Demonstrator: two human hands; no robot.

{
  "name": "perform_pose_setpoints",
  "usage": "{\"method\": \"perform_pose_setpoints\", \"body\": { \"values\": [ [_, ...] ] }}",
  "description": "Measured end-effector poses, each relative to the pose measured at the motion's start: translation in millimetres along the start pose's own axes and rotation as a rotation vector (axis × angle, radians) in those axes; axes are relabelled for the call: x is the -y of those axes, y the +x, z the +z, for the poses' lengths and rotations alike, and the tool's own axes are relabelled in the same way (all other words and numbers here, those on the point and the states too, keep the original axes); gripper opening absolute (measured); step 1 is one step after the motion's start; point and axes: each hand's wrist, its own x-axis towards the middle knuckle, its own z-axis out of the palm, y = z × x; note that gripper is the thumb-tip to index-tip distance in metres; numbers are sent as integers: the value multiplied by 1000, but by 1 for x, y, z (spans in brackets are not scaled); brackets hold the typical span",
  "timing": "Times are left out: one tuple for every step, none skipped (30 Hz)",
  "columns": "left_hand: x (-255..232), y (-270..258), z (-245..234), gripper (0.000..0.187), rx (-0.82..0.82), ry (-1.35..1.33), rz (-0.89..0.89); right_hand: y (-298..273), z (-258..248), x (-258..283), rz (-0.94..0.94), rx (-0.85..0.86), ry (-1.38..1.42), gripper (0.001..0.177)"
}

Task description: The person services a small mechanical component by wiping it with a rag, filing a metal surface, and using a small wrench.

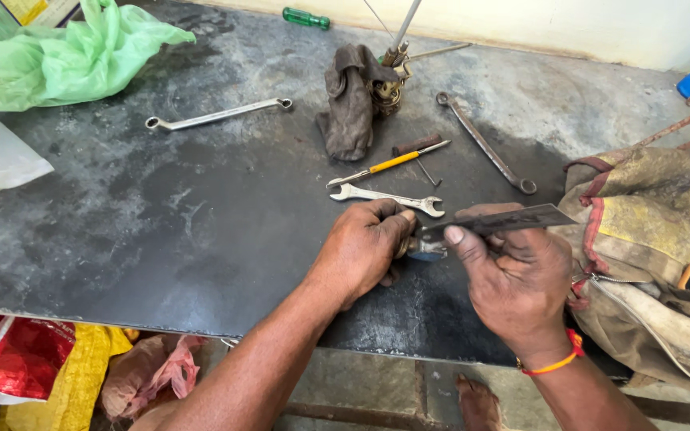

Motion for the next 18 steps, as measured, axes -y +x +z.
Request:
{"method": "perform_pose_setpoints", "body": {
  "values": [
    [2,-1,2,30,-3,-6,-1,-1,-1,0,55,-1,40,13],
    [4,-1,3,30,-5,-12,-3,-3,-2,0,1,-5,12,11],
    [6,0,3,30,-10,-17,-3,-4,-2,0,-54,-8,-13,9],
    [7,-2,4,30,-7,-27,-10,-4,-3,1,-110,-11,-38,7],
    [5,-2,3,30,-7,-30,-10,-2,-2,2,-71,3,-31,9],
    [3,-2,1,30,-7,-34,-10,0,-1,3,-33,18,-23,11],
    [1,-1,0,30,-4,-29,1,3,-2,4,4,29,-17,13],
    [-2,0,0,31,0,-24,12,5,-2,4,2,18,-25,12],
    [0,-1,1,31,8,-23,14,4,-4,3,9,12,-37,10],
    [1,-1,2,30,-3,-12,12,2,-5,2,16,5,-48,9],
    [4,-2,3,30,-15,-6,6,-1,-7,1,-15,26,-37,9],
    [7,-4,5,29,-27,1,-1,-3,-9,1,-45,47,-26,8],
    [6,-3,3,29,-24,7,9,-2,-8,1,-86,62,-9,7],
    [5,-4,2,29,-20,13,20,-1,-8,2,-27,66,21,8],
    [1,-2,1,29,-14,25,37,3,-7,2,28,63,53,9],
    [-2,2,-1,29,-19,23,34,6,-5,1,82,60,84,11],
    [0,1,1,28,-18,9,12,3,-7,1,48,52,70,9],
    [3,1,3,28,-16,-4,-11,-1,-7,0,14,44,56,8]
  ]
}}
